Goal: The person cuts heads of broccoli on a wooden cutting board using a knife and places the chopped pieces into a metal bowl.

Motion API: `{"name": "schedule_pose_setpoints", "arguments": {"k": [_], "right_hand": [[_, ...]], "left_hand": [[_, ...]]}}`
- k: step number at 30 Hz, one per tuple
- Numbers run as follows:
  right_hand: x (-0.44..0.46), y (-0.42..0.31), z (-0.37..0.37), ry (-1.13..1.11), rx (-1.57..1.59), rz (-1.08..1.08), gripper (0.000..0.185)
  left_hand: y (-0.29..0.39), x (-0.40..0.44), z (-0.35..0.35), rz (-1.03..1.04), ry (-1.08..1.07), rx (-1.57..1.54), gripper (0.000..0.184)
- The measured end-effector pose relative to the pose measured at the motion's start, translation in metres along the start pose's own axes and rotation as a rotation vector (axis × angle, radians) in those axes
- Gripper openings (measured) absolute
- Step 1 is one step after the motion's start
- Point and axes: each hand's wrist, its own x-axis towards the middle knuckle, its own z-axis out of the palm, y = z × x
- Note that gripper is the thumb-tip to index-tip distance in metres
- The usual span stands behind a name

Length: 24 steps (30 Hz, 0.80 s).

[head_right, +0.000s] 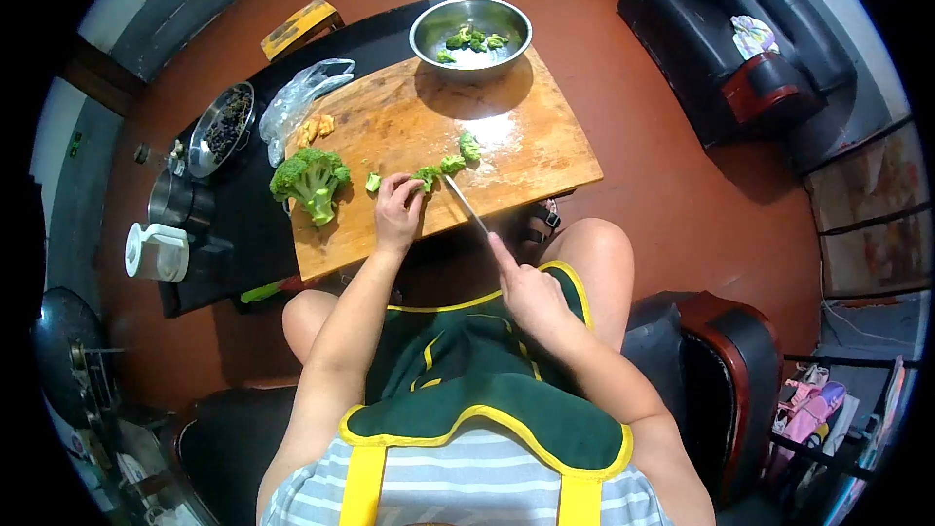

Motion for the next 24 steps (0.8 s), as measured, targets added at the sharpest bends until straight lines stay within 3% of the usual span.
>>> {"name": "schedule_pose_setpoints", "arguments": {"k": [4, 8, 14, 15, 19, 22, 24], "right_hand": [[0.004, -0.006, 0.007, 0.011, -0.179, -0.055, 0.055], [0.018, -0.01, 0.001, -0.072, -0.239, -0.049, 0.068], [0.032, 0.001, -0.012, -0.117, -0.308, -0.075, 0.071], [0.035, -0.009, -0.027, -0.215, -0.232, 0.014, 0.064], [0.045, 0.028, -0.007, -0.147, 0.277, -0.005, 0.049], [0.049, 0.045, 0.023, 0.031, 0.435, -0.134, 0.05], [0.042, 0.032, 0.019, -0.005, 0.359, -0.028, 0.054]], "left_hand": [[0.0, -0.002, 0.005, 0.031, 0.024, 0.057, 0.013], [-0.002, -0.002, 0.005, 0.117, 0.046, 0.095, 0.01], [-0.011, -0.003, 0.002, 0.176, 0.032, 0.1, 0.009], [-0.009, -0.005, 0.0, 0.157, 0.021, 0.106, 0.008], [-0.012, -0.01, -0.003, 0.084, 0.076, 0.093, 0.006], [-0.015, -0.014, -0.008, 0.036, 0.12, 0.103, 0.005], [-0.019, -0.014, -0.011, -0.015, 0.093, 0.064, 0.01]]}}
